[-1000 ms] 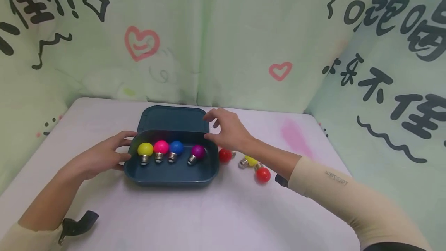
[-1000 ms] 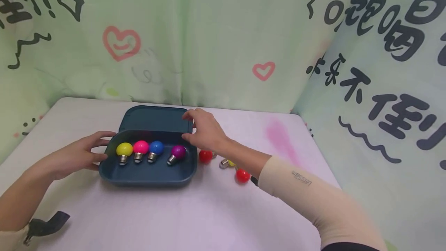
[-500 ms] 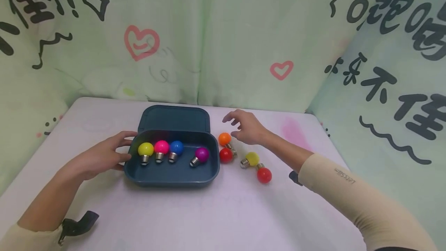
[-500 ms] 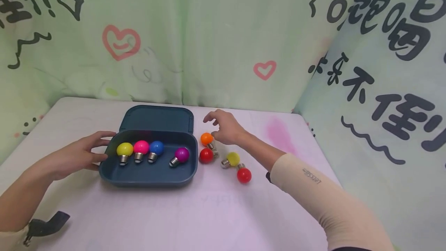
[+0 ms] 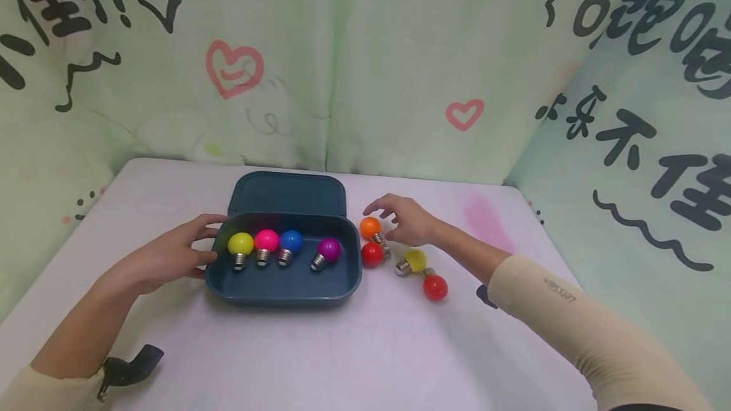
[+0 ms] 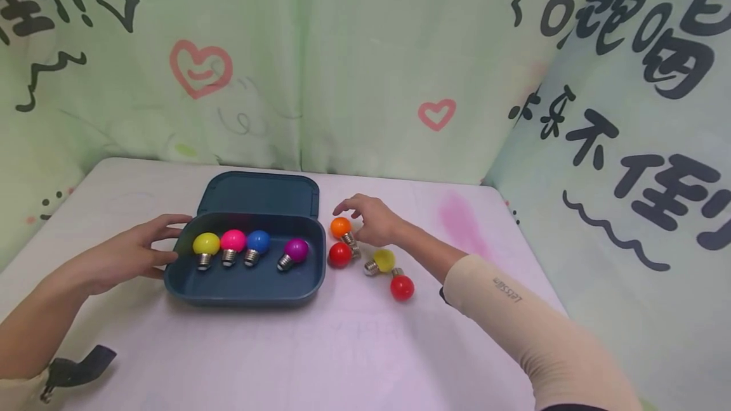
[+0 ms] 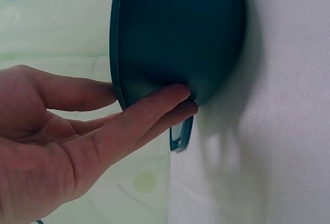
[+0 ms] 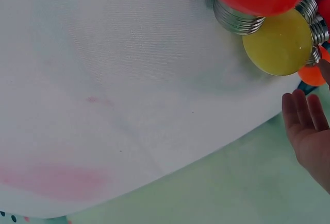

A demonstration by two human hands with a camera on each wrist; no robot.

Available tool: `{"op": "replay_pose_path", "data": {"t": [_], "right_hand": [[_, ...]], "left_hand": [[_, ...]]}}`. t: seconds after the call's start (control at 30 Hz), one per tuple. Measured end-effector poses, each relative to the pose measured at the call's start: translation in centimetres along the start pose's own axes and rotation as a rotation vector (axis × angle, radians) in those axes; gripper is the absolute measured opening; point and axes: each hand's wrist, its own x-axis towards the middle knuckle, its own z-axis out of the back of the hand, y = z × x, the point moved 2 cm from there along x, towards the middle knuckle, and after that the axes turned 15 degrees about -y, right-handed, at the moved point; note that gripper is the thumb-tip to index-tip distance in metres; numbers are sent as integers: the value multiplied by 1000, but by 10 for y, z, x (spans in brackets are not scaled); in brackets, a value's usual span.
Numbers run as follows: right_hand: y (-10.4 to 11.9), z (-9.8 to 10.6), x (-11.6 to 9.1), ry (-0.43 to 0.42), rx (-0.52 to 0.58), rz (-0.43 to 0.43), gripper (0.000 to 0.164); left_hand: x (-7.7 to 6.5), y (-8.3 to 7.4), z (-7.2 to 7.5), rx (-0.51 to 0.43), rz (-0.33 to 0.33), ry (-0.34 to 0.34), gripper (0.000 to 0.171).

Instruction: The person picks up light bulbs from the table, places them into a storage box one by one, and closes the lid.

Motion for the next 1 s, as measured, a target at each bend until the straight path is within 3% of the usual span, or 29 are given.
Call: {"op": "replay_pose_path", "data": {"t": [0.4, 1.0], "right_hand": [[-8, -9, 0, 58, 17, -23, 66], [-7, -18, 4, 64, 26, -53, 70]], "left_hand": [[0, 0, 0, 1, 3, -2, 67], [0, 0, 1, 15, 5, -7, 68]]}}
